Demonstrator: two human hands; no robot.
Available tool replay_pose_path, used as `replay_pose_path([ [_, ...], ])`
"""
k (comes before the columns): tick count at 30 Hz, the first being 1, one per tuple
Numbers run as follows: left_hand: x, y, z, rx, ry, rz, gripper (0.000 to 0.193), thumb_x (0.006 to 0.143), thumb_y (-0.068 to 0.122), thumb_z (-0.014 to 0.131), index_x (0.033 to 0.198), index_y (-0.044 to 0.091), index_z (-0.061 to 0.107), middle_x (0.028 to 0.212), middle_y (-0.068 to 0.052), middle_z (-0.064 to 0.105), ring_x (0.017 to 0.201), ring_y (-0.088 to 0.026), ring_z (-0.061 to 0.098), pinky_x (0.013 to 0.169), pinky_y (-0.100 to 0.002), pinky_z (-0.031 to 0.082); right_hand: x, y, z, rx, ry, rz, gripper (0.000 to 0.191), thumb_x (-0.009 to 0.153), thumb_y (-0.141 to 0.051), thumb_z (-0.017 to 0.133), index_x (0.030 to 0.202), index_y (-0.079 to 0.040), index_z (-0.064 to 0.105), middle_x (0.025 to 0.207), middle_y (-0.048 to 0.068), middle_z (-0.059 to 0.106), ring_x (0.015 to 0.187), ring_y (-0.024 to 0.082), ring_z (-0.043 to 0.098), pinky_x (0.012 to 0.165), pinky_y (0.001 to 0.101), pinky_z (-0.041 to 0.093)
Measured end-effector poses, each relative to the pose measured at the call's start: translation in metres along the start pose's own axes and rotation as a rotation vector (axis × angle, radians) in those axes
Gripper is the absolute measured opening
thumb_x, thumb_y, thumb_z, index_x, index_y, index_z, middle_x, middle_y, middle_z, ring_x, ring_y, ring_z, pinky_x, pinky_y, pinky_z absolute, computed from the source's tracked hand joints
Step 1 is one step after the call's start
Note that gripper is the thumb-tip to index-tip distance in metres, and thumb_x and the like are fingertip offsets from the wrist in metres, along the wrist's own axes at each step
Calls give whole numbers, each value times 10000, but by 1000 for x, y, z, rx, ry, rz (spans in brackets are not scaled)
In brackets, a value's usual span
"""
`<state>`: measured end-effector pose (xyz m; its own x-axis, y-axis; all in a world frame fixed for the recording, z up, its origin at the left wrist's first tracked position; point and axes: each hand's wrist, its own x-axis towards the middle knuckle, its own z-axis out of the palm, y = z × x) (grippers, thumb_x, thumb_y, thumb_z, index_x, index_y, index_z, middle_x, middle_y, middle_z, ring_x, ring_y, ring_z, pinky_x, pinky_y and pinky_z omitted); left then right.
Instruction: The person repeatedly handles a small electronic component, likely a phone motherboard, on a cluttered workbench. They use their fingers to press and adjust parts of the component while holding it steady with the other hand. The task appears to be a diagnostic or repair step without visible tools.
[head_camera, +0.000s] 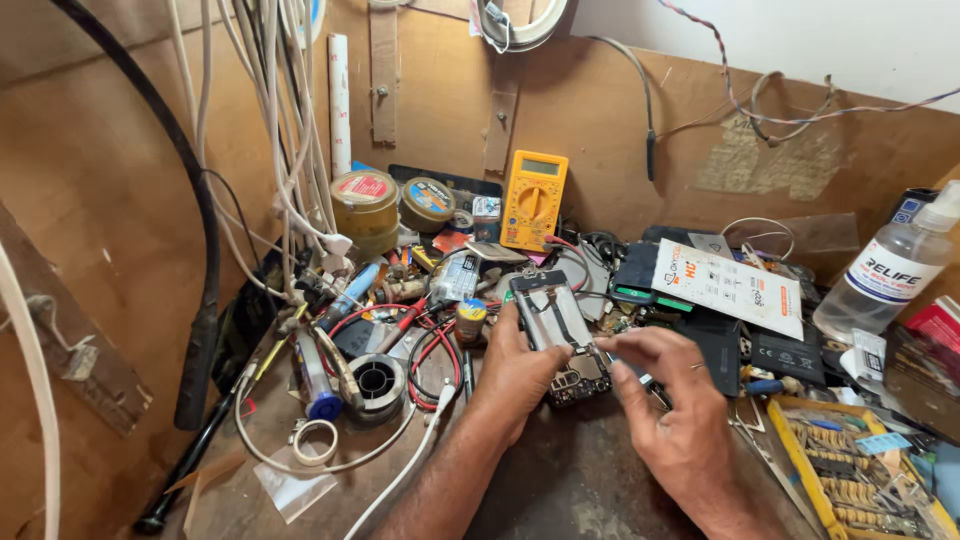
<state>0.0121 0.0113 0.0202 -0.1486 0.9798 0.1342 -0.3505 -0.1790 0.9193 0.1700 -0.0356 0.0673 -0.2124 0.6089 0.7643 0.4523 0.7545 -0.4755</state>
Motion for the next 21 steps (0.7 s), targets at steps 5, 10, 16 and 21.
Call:
replay_pose_path([
  [5,0,0,0,63,11,-27,699,753,-36,707,1396,14,437,1161,-124,709,1033,-188,707,842,-307,569,-6,-5,-4,-313,-131,-96,240,908,-96,682,1146,-76,701,1151,96,704,1218,282,617,995,408,498],
  [10,1,1,-1,121,39,-17,751,744,-17,720,1427,18,409,1198,-121,687,1059,-180,690,860,-292,562,-4,-6,-4,-369,-175,-111,251,901,-111,685,1149,-80,705,1127,83,720,1227,282,608,1020,423,460],
  [16,2,-1,0,66,30,-41,746,734,-12,706,1417,18,406,1186,-130,689,1048,-195,695,855,-316,567,-5,-8,-3,-415,-173,-156,304,874,-115,699,1177,-91,688,1118,90,725,1230,288,599,1029,438,439],
  [21,1,-1,-1,141,32,19,685,738,-2,711,1374,8,455,1188,-122,691,1067,-187,696,872,-312,567,-3,-9,-3,-474,-205,-194,341,872,-106,696,1211,-91,662,1068,68,748,1233,295,594,1050,463,413],
])
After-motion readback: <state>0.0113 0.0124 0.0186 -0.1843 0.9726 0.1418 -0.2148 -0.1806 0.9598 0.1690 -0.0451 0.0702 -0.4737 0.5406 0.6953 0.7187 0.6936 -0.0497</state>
